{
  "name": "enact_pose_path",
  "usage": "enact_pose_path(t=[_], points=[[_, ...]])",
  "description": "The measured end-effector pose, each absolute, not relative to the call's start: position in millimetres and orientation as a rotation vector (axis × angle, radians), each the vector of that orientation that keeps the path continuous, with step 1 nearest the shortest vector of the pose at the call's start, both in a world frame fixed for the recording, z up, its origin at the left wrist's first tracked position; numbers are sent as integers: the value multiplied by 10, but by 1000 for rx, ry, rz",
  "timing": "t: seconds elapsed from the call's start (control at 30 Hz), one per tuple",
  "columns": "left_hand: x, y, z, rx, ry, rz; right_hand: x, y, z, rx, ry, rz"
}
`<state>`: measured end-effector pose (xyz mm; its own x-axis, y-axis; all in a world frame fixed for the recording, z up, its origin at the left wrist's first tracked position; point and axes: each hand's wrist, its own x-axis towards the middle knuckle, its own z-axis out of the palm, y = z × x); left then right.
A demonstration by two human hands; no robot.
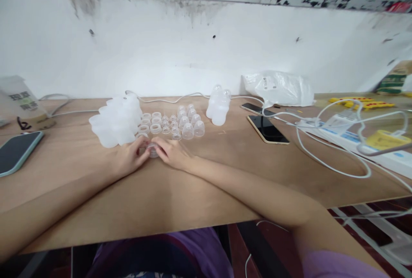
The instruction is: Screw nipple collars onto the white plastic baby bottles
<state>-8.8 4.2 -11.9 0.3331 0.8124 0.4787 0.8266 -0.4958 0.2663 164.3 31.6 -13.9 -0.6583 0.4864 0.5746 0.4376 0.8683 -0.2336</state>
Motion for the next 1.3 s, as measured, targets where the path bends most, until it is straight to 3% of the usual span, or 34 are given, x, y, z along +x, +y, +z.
enact_pose_path(t=[1.07,1.3], points=[[-42,13,-91,-2581,-1698,-825,1650,289,-134,-692,-2463,145],[-38,19,-93,-2515,-1612,-863,1645,368,-149,-671,-2327,298]])
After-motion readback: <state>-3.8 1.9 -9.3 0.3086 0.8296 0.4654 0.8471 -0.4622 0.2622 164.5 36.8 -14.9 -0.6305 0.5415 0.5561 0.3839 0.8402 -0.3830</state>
